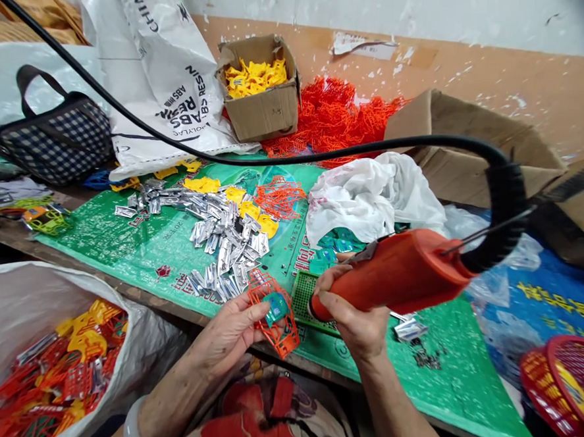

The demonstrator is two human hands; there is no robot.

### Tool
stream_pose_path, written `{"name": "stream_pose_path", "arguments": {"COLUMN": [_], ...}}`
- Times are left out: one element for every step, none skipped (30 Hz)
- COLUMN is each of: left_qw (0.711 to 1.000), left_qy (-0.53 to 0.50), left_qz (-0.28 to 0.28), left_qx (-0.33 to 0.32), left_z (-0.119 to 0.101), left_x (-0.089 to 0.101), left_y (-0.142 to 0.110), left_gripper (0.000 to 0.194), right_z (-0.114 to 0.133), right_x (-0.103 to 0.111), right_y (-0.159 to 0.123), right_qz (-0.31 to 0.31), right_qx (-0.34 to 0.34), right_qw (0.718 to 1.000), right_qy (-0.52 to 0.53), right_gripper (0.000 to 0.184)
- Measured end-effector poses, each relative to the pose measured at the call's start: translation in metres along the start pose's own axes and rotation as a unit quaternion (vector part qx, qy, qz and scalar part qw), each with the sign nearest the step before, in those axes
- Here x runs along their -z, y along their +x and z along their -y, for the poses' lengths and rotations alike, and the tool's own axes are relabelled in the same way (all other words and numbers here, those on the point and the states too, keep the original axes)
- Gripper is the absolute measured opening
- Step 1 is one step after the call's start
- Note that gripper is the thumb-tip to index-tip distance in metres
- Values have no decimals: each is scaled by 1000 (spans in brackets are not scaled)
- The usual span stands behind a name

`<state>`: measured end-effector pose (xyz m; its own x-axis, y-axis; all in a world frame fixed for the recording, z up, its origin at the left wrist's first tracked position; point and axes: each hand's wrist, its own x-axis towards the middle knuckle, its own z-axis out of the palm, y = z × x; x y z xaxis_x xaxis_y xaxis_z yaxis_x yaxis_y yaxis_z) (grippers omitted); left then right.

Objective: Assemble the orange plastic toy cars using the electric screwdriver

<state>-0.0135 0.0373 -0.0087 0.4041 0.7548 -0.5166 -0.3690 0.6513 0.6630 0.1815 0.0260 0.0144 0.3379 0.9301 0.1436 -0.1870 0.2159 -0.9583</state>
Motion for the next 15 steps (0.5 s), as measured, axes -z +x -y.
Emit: {"name": "stream_pose_path", "arguments": {"left_qw": [1000, 1000, 1000, 1000, 1000, 1000, 1000, 1000, 1000, 1000, 1000, 1000, 1000, 1000, 999], "left_qy": [2, 5, 8, 11, 13, 13, 12, 12, 11, 11, 11, 9, 5, -1, -7], "left_qz": [2, 5, 7, 10, 13, 14, 15, 16, 17, 17, 18, 19, 21, 23, 26], "left_qx": [1, 3, 5, 6, 7, 8, 10, 13, 17, 20, 21, 21, 20, 19, 18], "left_z": [-1, -2, -3, -4, -5, -6, -6, -6, -5, -4, -3, -3, -2, -1, 0], "left_x": [0, -1, -1, -2, -3, -3, -4, -4, -4, -4, -4, -4, -5, -6, -6], "left_y": [-1, -2, -3, -4, -4, -5, -5, -4, -4, -3, -3, -2, -1, -1, 0], "left_gripper": [42, 43, 44, 45, 45, 44, 44, 43, 43, 43, 43, 43, 43, 42, 41], "right_z": [-1, -2, -3, -4, -5, -5, -4, -1, 2, 7, 13, 20, 27, 34, 41], "right_x": [0, 0, 1, 1, 1, 1, 1, 1, 1, 1, 0, 0, -1, -2, -4], "right_y": [0, -1, -1, -1, -1, -1, 0, 1, 2, 3, 4, 5, 5, 5, 4], "right_qz": [7, 13, 17, 18, 14, 8, -1, -9, -15, -19, -18, -11, -1, 11, 22], "right_qx": [0, 2, 4, 8, 13, 21, 28, 36, 43, 50, 54, 56, 60, 65, 69], "right_qw": [1000, 1000, 1000, 1000, 1000, 1000, 1000, 999, 999, 999, 998, 997, 995, 992, 988], "right_qy": [3, 4, 0, -5, -8, -10, -11, -9, -4, 5, 22, 46, 75, 105, 133], "right_gripper": [21, 18, 14, 11, 10, 10, 11, 13, 15, 18, 22, 28, 36, 42, 46]}}
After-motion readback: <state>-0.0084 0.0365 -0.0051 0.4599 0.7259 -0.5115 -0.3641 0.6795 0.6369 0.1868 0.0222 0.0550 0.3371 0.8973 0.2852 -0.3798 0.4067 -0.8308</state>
